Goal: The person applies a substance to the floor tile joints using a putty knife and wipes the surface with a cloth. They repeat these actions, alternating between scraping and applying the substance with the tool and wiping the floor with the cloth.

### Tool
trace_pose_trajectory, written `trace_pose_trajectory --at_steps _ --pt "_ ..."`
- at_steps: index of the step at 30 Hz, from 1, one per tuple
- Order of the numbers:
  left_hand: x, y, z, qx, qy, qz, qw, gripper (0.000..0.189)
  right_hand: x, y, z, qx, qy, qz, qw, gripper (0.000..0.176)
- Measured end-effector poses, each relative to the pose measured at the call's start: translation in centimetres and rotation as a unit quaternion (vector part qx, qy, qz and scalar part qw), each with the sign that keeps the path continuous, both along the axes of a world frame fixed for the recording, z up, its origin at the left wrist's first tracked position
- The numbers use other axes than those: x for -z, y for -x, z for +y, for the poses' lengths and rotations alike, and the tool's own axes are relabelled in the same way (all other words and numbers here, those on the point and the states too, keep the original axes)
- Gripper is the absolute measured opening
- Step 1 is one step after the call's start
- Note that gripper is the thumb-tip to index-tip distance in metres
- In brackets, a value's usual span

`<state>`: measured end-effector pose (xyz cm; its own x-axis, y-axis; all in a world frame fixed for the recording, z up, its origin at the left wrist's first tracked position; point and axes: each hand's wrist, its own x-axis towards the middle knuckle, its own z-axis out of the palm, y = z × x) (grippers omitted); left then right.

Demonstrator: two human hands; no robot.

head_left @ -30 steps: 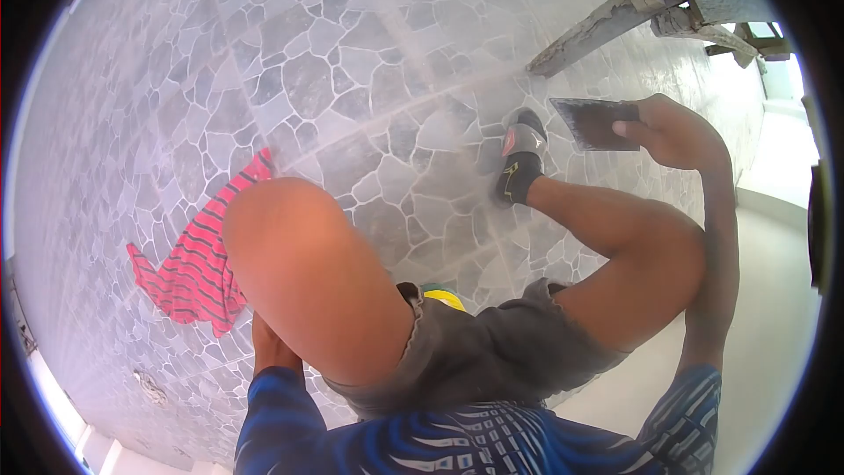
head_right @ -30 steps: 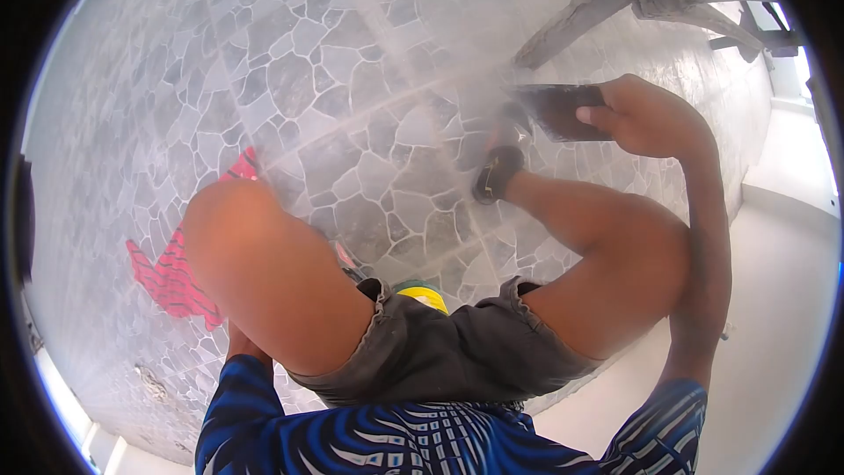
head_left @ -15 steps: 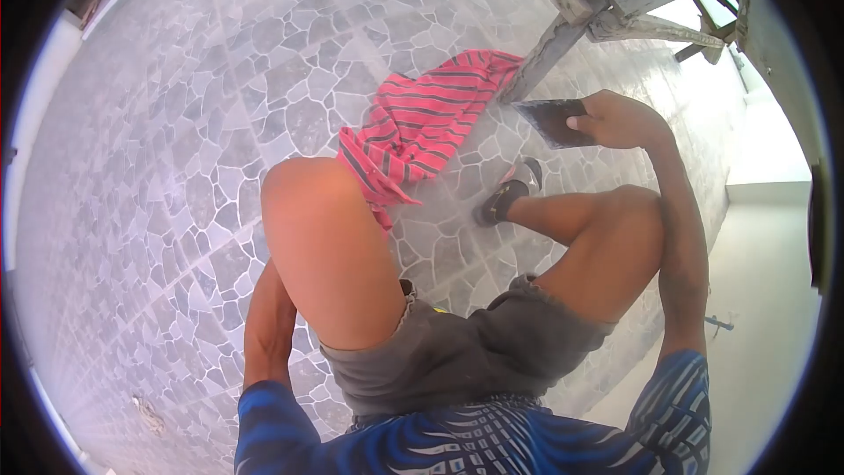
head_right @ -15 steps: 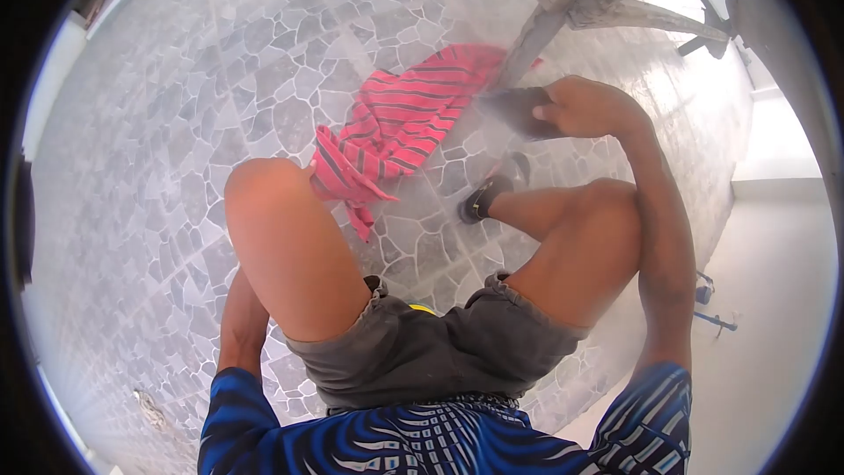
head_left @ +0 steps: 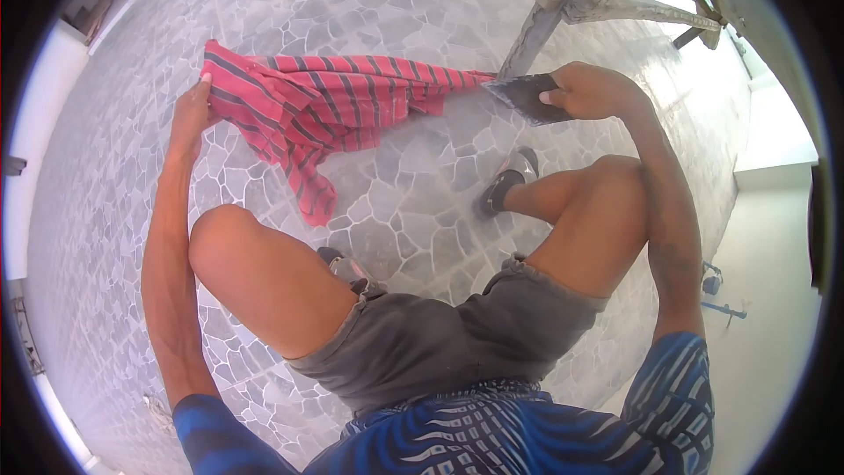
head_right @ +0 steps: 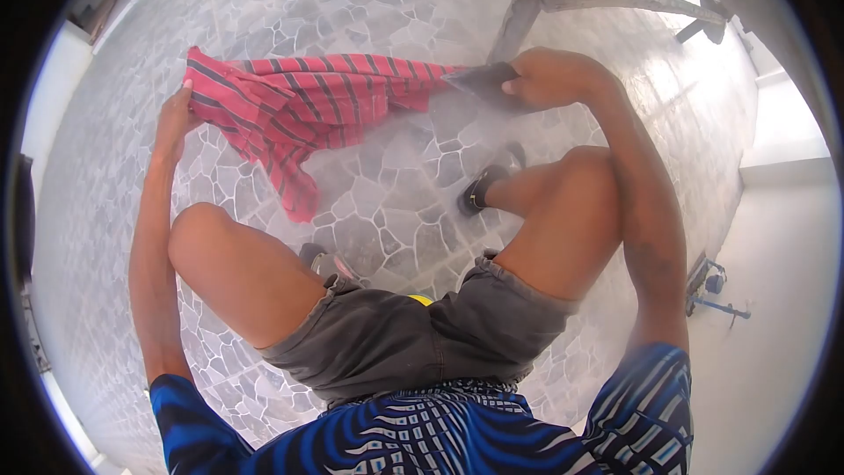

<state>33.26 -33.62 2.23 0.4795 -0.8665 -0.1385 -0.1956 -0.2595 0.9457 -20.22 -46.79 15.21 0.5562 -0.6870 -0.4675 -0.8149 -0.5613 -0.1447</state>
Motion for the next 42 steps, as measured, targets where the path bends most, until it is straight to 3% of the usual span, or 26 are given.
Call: trace_pose_trajectory --at_steps 3,6,10,12,14,16,19,22,24,26,29,32,34,39,40,41,42 --pt "-7.2 -4.3 -1.2 -0.086 0.138 -0.011 0.987 0.044 -0.4 0.1 -0.1 0.005 0.000 0.029 1.000 0.033" --pt "-10.9 -9.4 -0.7 -0.194 0.264 0.020 0.945 0.043 -0.6 0.8 -0.3 0.015 0.017 0.041 0.999 0.033" --pt "-8.4 -6.5 0.6 -0.198 0.205 -0.019 0.958 0.046 0.0 1.0 -0.7 0.033 -0.013 0.023 0.999 0.032" --pt "-3.1 -4.0 1.0 -0.216 0.084 -0.198 0.952 0.053 -0.1 0.5 -0.6 0.021 -0.018 0.010 1.000 0.031" --pt "0.8 -4.5 2.4 -0.041 -0.008 -0.358 0.933 0.051 -0.3 0.0 0.2 -0.002 -0.025 -0.009 1.000 0.029" --pt "3.3 -5.1 3.7 0.064 -0.015 -0.404 0.912 0.048 -0.8 -0.8 0.8 -0.005 -0.017 0.013 1.000 0.029" --pt "3.6 -4.0 4.3 0.142 -0.107 -0.376 0.909 0.047 -0.5 -1.1 0.6 -0.031 0.007 -0.009 0.999 0.030" --pt "2.2 -0.3 3.0 0.211 -0.075 -0.349 0.910 0.042 0.8 -1.2 -0.3 -0.037 0.033 -0.036 0.998 0.032" --pt "-2.0 6.1 3.4 0.265 -0.113 -0.169 0.942 0.034 0.3 -2.8 0.0 -0.028 0.037 -0.039 0.998 0.035" --pt "-1.8 7.6 2.2 0.396 -0.162 -0.067 0.901 0.028 -1.1 -5.3 1.3 -0.001 0.027 -0.033 0.999 0.037" --pt "-1.2 8.8 0.7 0.495 -0.150 -0.106 0.849 0.018 1.4 -6.8 -0.5 -0.052 0.065 -0.134 0.987 0.041" --pt "-1.5 8.5 0.4 0.489 -0.140 -0.330 0.795 0.010 0.3 -9.8 0.9 -0.076 0.087 -0.147 0.982 0.036" --pt "-1.8 7.8 0.8 0.457 -0.166 -0.376 0.789 0.010 0.8 -10.2 0.1 -0.097 0.107 -0.102 0.984 0.032" --pt "-3.7 6.2 2.0 0.354 -0.162 -0.430 0.815 0.011 5.2 -8.5 -1.3 0.002 0.001 -0.121 0.993 0.034" --pt "-4.3 6.1 2.4 0.343 -0.160 -0.431 0.819 0.011 10.6 -6.4 -3.9 0.024 -0.040 -0.189 0.981 0.034" --pt "-5.0 6.0 2.6 0.330 -0.158 -0.432 0.824 0.011 15.2 -4.7 -4.9 0.116 -0.131 -0.237 0.956 0.037" --pt "-5.7 6.2 2.7 0.323 -0.159 -0.441 0.822 0.011 15.0 -5.4 -2.9 0.161 -0.114 -0.135 0.971 0.036"
